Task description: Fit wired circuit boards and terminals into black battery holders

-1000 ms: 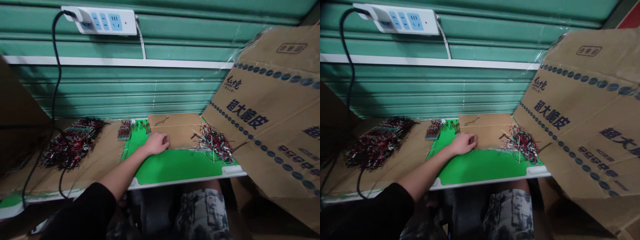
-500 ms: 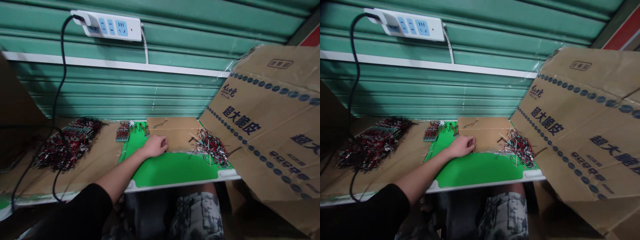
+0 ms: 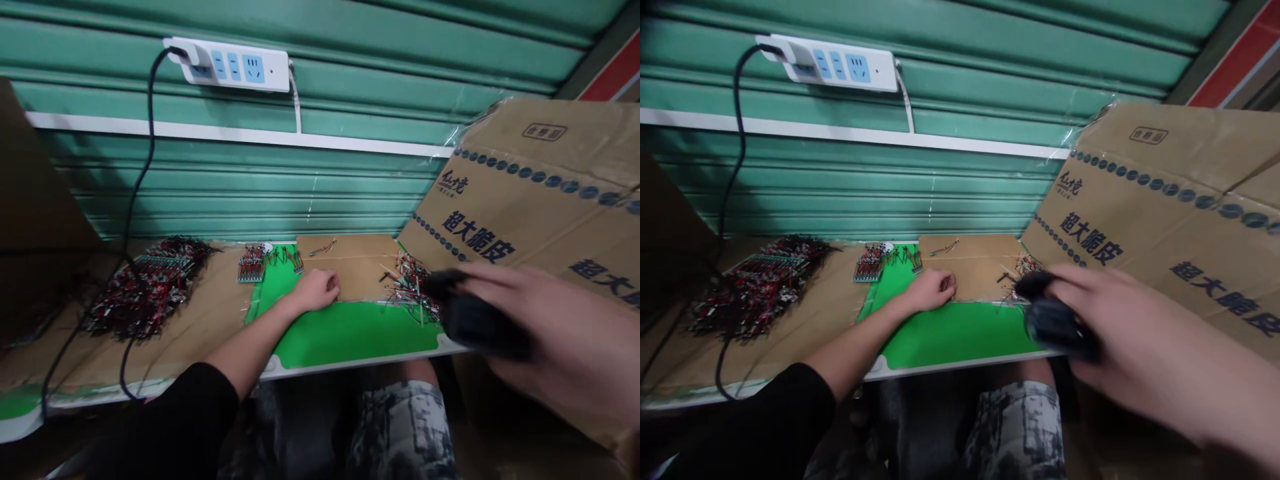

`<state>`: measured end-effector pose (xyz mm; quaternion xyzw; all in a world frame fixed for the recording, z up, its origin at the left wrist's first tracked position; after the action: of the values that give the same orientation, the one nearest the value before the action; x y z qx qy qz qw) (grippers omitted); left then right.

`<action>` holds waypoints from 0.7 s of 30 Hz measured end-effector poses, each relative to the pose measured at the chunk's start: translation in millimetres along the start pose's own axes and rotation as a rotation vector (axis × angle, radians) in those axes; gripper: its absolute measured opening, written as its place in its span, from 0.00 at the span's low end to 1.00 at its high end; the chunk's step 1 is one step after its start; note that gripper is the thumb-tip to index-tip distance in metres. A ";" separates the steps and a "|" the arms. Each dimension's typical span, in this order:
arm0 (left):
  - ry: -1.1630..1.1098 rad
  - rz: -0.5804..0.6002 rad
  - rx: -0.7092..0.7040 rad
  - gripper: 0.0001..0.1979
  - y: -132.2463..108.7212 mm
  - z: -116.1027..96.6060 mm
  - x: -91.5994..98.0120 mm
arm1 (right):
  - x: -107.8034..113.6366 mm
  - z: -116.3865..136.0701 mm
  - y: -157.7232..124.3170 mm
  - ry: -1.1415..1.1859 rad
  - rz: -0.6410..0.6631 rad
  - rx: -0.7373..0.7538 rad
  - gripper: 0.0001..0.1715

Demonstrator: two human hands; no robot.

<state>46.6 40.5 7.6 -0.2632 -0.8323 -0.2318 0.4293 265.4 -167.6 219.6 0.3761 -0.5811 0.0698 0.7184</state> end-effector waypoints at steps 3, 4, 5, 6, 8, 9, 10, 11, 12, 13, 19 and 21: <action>0.020 0.002 -0.003 0.06 -0.5 -1.0 0.2 | -57.0 -44.3 63.7 -0.133 0.453 -0.129 0.21; 0.023 0.005 -0.002 0.06 -0.5 -1.0 -0.3 | -76.9 -59.2 84.6 -0.173 0.553 -0.161 0.23; 0.027 0.007 0.000 0.06 -0.5 -0.7 -0.9 | -97.1 -73.9 103.7 -0.222 0.650 -0.197 0.25; 0.030 0.009 0.002 0.06 -0.5 -0.3 -1.5 | -117.6 -87.7 119.9 -0.276 0.761 -0.233 0.27; 0.042 0.009 0.007 0.07 -0.2 0.5 -2.5 | -154.6 -111.4 142.8 -0.385 0.975 -0.291 0.31; 0.050 0.007 0.009 0.07 0.0 0.7 -2.8 | -169.0 -121.5 151.5 -0.448 1.027 -0.314 0.32; 0.057 0.007 0.012 0.07 0.0 0.8 -2.9 | -181.5 -130.2 157.7 -0.508 1.072 -0.329 0.32; 0.061 0.007 0.016 0.07 0.1 0.7 -3.0 | -192.3 -137.1 162.5 -0.547 1.090 -0.324 0.32; 0.062 0.010 0.020 0.06 0.0 0.5 -3.0 | -202.0 -142.3 165.7 -0.558 1.092 -0.305 0.33; 0.060 0.013 0.022 0.06 -0.1 0.0 -2.9 | -209.9 -147.2 167.5 -0.566 1.081 -0.292 0.33; 0.017 0.031 0.032 0.05 -1.0 -3.2 -1.9 | -233.7 -171.6 158.3 -0.589 0.981 -0.253 0.35; 0.004 0.031 0.041 0.05 -0.9 -2.9 -2.0 | -234.6 -175.0 154.7 -0.590 0.932 -0.232 0.36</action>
<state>48.7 37.6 7.3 -0.2667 -0.8319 -0.2087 0.4396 245.3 129.5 75.1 0.0017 -0.8658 0.2074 0.4553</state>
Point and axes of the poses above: each hand's wrist, its own y-axis towards the middle knuckle, its own x-axis out of the back of the hand, z = x × y, the point moved 5 cm from there along y, towards the middle knuckle, and after that the axes turned 2 degrees about -y, right-handed, at the moved point
